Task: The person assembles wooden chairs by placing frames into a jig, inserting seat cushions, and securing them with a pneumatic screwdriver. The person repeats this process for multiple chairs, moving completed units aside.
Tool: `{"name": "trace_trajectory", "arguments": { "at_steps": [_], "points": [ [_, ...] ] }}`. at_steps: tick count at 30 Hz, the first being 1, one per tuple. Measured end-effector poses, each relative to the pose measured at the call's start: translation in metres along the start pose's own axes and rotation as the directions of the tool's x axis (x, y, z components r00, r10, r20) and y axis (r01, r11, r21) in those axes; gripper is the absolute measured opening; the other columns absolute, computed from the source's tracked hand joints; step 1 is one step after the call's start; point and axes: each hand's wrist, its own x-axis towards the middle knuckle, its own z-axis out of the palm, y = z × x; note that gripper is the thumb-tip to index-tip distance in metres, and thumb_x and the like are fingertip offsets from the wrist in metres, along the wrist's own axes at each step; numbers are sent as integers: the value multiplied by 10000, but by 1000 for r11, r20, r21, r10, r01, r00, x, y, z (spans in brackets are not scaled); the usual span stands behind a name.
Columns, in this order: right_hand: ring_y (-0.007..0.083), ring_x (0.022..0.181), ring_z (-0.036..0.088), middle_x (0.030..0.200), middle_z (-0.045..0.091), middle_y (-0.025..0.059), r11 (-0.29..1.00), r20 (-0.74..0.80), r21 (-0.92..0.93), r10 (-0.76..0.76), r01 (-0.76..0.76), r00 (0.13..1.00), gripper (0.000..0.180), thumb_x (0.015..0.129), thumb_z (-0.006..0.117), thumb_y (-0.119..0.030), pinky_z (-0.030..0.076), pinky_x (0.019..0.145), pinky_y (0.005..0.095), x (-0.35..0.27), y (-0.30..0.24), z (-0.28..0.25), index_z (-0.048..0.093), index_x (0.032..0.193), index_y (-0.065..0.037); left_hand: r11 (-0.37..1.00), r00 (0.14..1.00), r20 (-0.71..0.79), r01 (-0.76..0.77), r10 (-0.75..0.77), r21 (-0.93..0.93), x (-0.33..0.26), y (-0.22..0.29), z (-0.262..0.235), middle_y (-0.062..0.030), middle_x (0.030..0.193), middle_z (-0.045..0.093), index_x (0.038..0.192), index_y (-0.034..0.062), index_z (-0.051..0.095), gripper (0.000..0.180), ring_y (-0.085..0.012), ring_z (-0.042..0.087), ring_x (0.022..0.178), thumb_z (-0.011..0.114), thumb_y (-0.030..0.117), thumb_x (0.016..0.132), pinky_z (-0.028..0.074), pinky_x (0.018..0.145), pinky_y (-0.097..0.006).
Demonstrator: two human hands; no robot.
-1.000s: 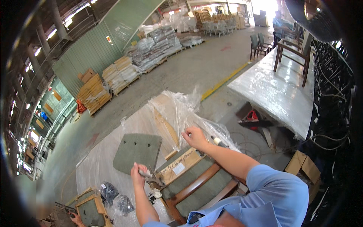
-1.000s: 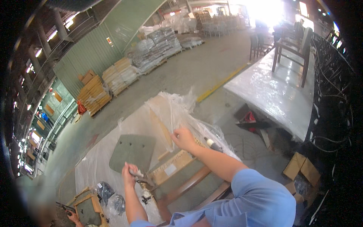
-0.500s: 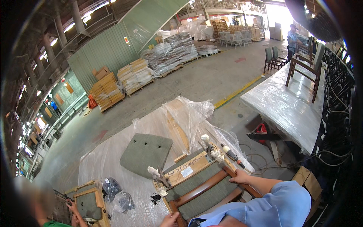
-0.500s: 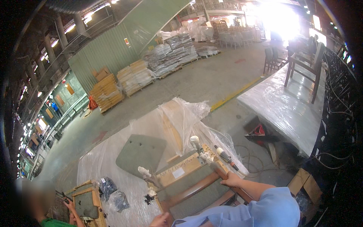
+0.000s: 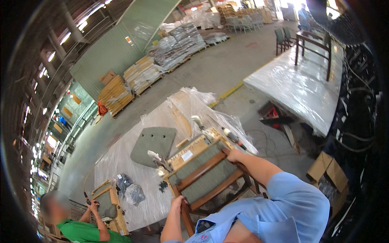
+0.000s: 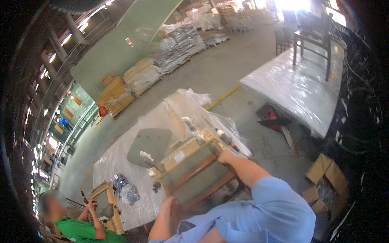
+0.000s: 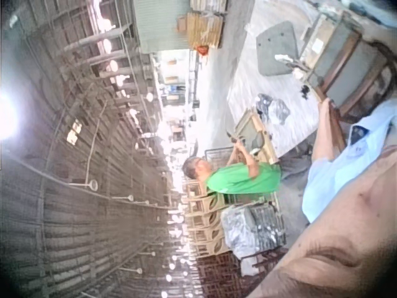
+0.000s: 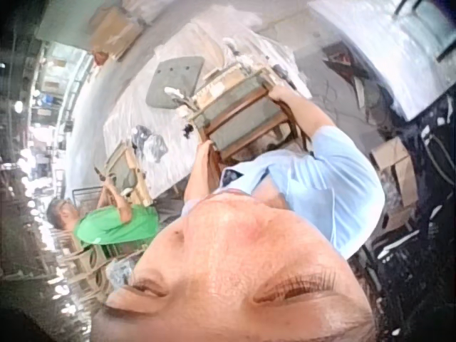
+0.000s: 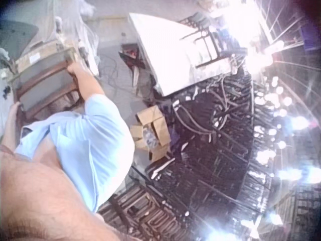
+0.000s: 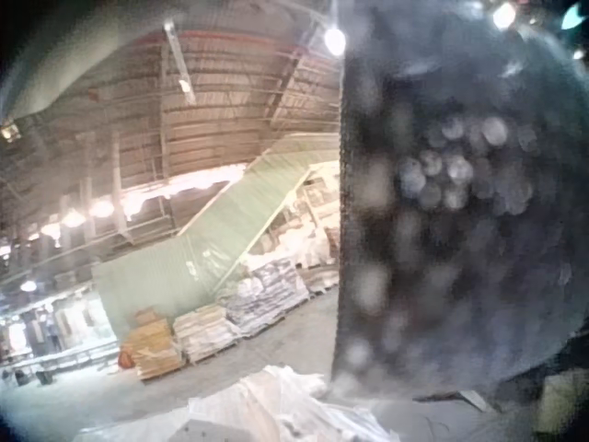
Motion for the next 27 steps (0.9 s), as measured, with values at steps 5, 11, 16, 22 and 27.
{"name": "trace_trajectory", "arguments": {
  "at_steps": [5, 11, 16, 22, 27],
  "points": [
    [302, 1143, 678, 1197, 717, 152, 997, 111, -70, -22, 30, 994, 376, 856, 552, -223, 545, 900, 485, -38, 28, -30, 748, 1142, -79, 986, 998, 21, 54, -58, 159, -36, 21, 24, -156, 731, 696, 786, -5, 662, 175, -275, 672, 667, 612, 149, 851, 558, 658, -390],
    [334, 1038, 702, 1146, 704, 240, 991, 193, 10, -134, 135, 972, 411, 863, 568, -207, 563, 829, 468, -144, 72, -21, 692, 1154, 56, 992, 995, 51, 82, -87, 93, -140, -51, 34, -184, 718, 674, 890, -59, 634, 208, -320, 654, 657, 595, 142, 857, 559, 648, -440],
    [321, 782, 726, 1013, 705, 254, 879, 168, 408, 194, -247, 966, 527, 837, 624, -132, 578, 644, 438, -274, 103, -6, 510, 1308, 74, 991, 995, -68, 82, -75, 101, -224, -93, 43, -186, 764, 658, 1035, -91, 588, 217, -304, 645, 637, 572, 19, 849, 566, 598, -441],
    [354, 834, 717, 990, 708, 216, 659, 33, 626, 512, -417, 858, 480, 782, 690, -168, 570, 705, 461, -399, 174, 42, 572, 1225, -24, 968, 987, 125, -124, 98, 218, -300, -96, 96, -176, 916, 642, 1185, -47, 519, 365, -274, 645, 628, 560, -86, 825, 583, 568, -387],
    [416, 1018, 665, 1022, 713, 213, 564, -164, 706, 718, -428, 676, 493, 720, 774, -214, 524, 882, 485, -475, 187, 40, 611, 1144, -23, 947, 911, 372, -260, 177, 186, -256, -105, 114, -129, 903, 618, 1199, -26, 501, 375, -240, 639, 617, 566, -54, 830, 561, 544, -371]
  ]
}}
